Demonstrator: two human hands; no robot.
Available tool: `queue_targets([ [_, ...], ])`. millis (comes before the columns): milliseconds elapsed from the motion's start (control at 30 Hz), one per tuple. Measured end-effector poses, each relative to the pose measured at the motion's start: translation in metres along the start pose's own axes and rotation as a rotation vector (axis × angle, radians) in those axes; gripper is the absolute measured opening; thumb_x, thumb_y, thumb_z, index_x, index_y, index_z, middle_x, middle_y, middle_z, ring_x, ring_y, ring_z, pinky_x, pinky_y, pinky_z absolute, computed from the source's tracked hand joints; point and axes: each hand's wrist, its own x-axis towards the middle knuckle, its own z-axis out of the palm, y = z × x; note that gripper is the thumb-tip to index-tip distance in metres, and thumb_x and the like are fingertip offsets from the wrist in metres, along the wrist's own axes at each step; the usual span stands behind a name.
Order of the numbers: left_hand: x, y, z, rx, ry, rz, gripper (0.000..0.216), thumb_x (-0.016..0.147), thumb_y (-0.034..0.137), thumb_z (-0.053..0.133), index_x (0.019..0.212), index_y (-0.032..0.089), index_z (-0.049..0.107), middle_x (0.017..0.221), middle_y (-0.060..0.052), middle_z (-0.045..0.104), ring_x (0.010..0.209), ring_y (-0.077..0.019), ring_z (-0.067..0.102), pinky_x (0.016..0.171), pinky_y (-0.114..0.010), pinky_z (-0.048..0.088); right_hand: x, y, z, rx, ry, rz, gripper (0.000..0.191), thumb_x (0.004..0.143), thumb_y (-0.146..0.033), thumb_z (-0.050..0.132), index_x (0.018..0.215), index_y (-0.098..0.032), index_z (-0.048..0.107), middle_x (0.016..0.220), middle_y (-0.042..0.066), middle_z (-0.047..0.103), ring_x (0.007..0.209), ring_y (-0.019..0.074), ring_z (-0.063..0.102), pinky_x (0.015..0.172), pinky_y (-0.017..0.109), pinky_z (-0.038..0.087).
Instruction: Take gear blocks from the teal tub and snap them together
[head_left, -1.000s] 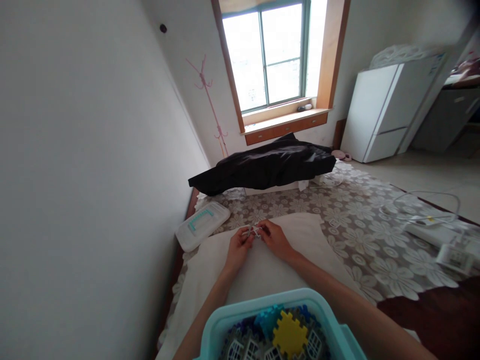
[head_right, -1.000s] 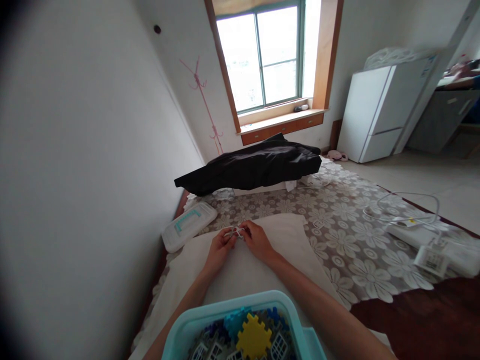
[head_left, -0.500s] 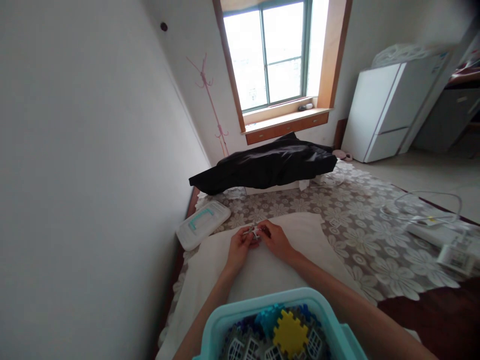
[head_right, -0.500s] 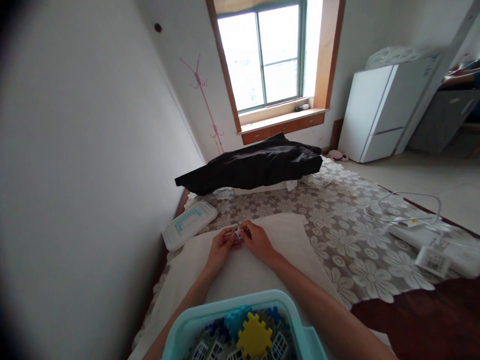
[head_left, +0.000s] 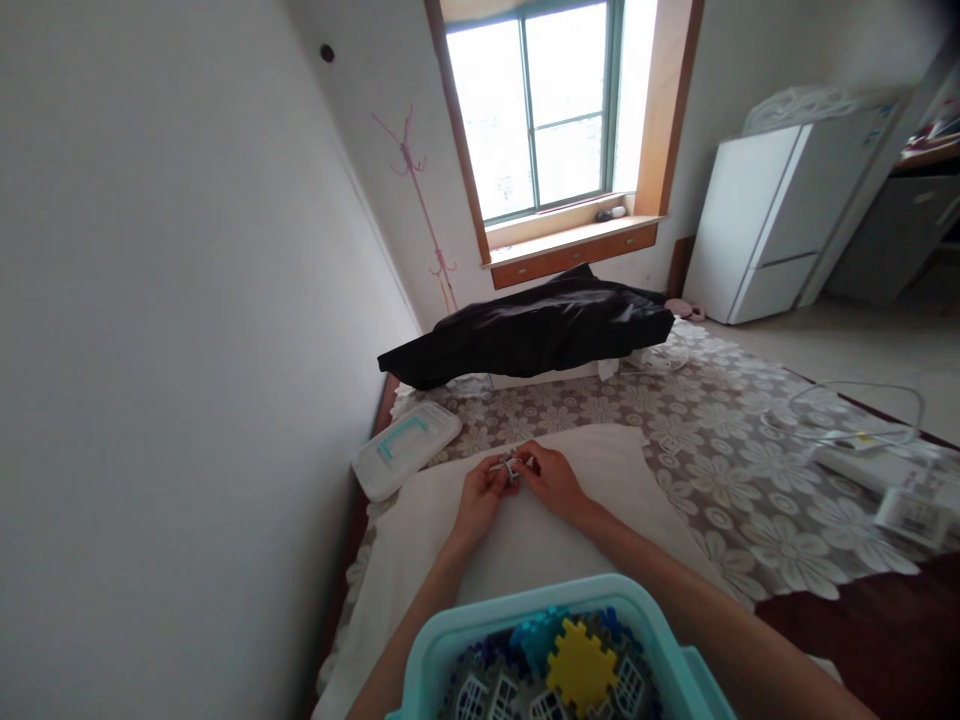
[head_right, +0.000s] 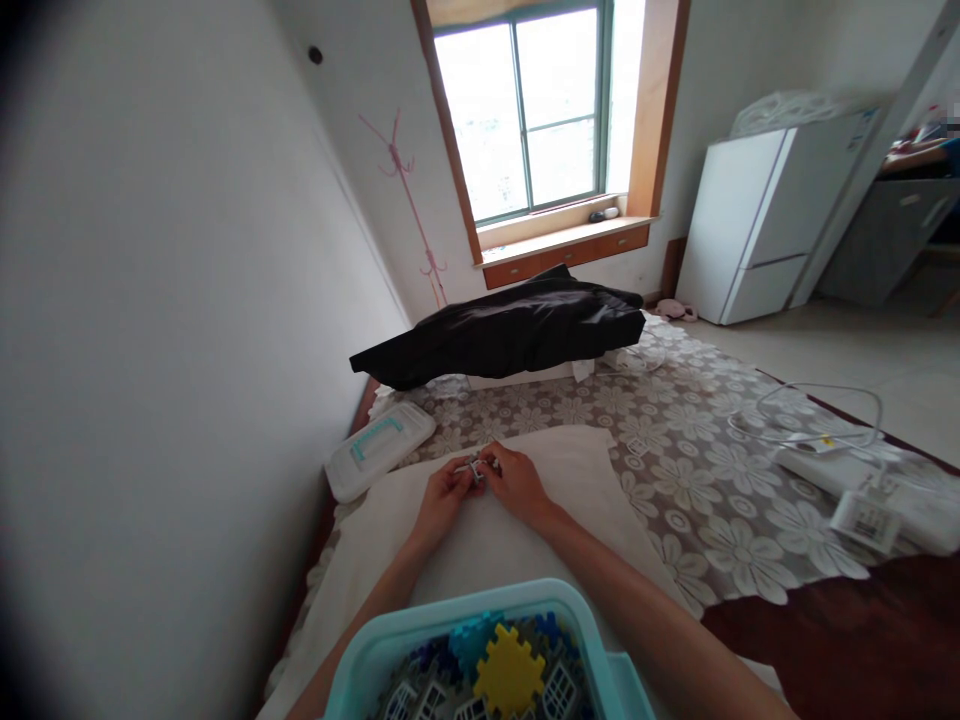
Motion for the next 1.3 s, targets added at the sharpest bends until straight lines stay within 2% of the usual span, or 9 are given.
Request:
queue_targets([
  [233,-0.0026,-0.0003,0.0016,0.013,-0.003,-0.003,0.062,0.073,0.057,0.088,0.112,0.013,0.069,0.092,-0.011,0.080,0.081,-0.0217,0.075,0.080,-0.035,0.062,0.0012,0.0007,-0.0018,-0.053,-0.011,-0.060,0.011,0.093,-0.025,0.063,0.083,-0.022,0.065,0.080,0.002,0.072,0.070,0.0180,0.062,0.067,0.027,0.041],
  [600,-0.0031,-0.0016,0.0027,0.020,0.012,0.001,0.061,0.073,0.059,0.086,0.111,0.014,0.069,0.094,-0.011,0.080,0.080,-0.0210,0.075,0.080,-0.035,0.062,0.0029,-0.0024,-0.0017,0.064,-0.010,-0.027,0.011,0.087,-0.022,0.063,0.076,-0.021,0.062,0.072,0.000,0.067,0.066,0.0166,0.060,0.065,0.026,0.040],
  [867,-0.0040,-0.0031,0.0029,0.058,0.014,0.011,0.059,0.075,0.059,0.085,0.111,0.015,0.068,0.095,-0.011,0.080,0.081,-0.0215,0.076,0.081,-0.036,0.063,0.0046,0.0041,0.0014,0.134,-0.029,-0.019,0.012,0.087,-0.022,0.064,0.075,-0.020,0.064,0.072,0.000,0.068,0.067,0.0171,0.061,0.066,0.026,0.043],
  [1100,-0.0039,-0.0001,0.0043,0.089,0.032,0.038,0.055,0.078,0.057,0.082,0.111,0.015,0.068,0.092,-0.010,0.079,0.081,-0.0214,0.074,0.078,-0.036,0.062,0.0016,-0.0012,0.0034,0.246,0.068,0.019,0.009,0.090,-0.027,0.061,0.086,-0.021,0.064,0.081,0.003,0.072,0.075,0.0190,0.067,0.073,0.029,0.051],
  [1300,-0.0025,-0.0010,0.0045,0.095,0.028,0.020,0.057,0.078,0.058,0.082,0.113,0.016,0.069,0.086,-0.008,0.077,0.078,-0.0211,0.073,0.076,-0.035,0.061,0.0019,-0.0028,0.0035,0.207,0.052,0.043,0.010,0.090,-0.029,0.060,0.086,-0.021,0.065,0.080,0.003,0.073,0.073,0.0193,0.066,0.072,0.030,0.052],
])
